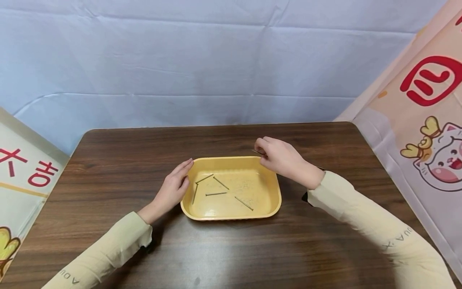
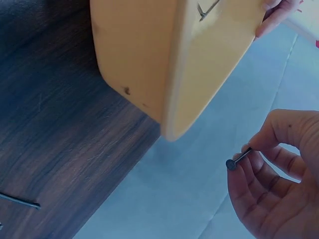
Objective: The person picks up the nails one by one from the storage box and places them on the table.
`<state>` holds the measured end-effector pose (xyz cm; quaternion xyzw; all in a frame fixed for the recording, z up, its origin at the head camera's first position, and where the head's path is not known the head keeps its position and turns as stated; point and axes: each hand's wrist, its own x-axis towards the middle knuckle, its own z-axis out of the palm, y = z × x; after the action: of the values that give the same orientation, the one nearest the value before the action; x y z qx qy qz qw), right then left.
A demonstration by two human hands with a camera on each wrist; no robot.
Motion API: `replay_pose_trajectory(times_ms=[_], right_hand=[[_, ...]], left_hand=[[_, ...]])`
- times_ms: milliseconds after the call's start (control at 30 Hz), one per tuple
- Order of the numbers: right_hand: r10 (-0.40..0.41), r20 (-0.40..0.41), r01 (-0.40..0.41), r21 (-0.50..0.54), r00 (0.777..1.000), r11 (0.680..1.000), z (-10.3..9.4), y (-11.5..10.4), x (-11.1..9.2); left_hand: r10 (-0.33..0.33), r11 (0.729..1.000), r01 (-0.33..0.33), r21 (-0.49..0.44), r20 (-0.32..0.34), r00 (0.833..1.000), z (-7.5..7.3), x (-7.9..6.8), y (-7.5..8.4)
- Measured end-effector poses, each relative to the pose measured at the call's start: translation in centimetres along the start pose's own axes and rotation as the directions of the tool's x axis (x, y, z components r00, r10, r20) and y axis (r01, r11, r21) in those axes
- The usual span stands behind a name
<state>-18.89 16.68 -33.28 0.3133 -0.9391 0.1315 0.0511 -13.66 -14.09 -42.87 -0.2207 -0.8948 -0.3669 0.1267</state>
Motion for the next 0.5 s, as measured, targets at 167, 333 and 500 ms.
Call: replay_pose_trajectory(times_ms=[167, 333, 500], right_hand=[[0.019, 0.002, -0.019, 0.011, 1.0, 1.0, 0.0, 0.6, -0.5], [0.031, -0.001, -0.031, 0.011, 1.0, 0.999, 0.0, 1.1, -0.8], [0.057, 0.005, -0.057, 0.022, 0.998, 0.998, -0.1, 1.6, -1.2]], left_hand=[[-0.006, 1.0, 0.006, 0.001, 0.002, 1.0, 0.0, 0.0, 0.0], [-0.006, 1.0, 0.006, 0.002, 0.001, 1.0, 0.1, 0.1, 0.0], [-0.004, 1.0, 0.004, -0.001, 0.0, 1.0, 0.1, 0.1, 0.0]])
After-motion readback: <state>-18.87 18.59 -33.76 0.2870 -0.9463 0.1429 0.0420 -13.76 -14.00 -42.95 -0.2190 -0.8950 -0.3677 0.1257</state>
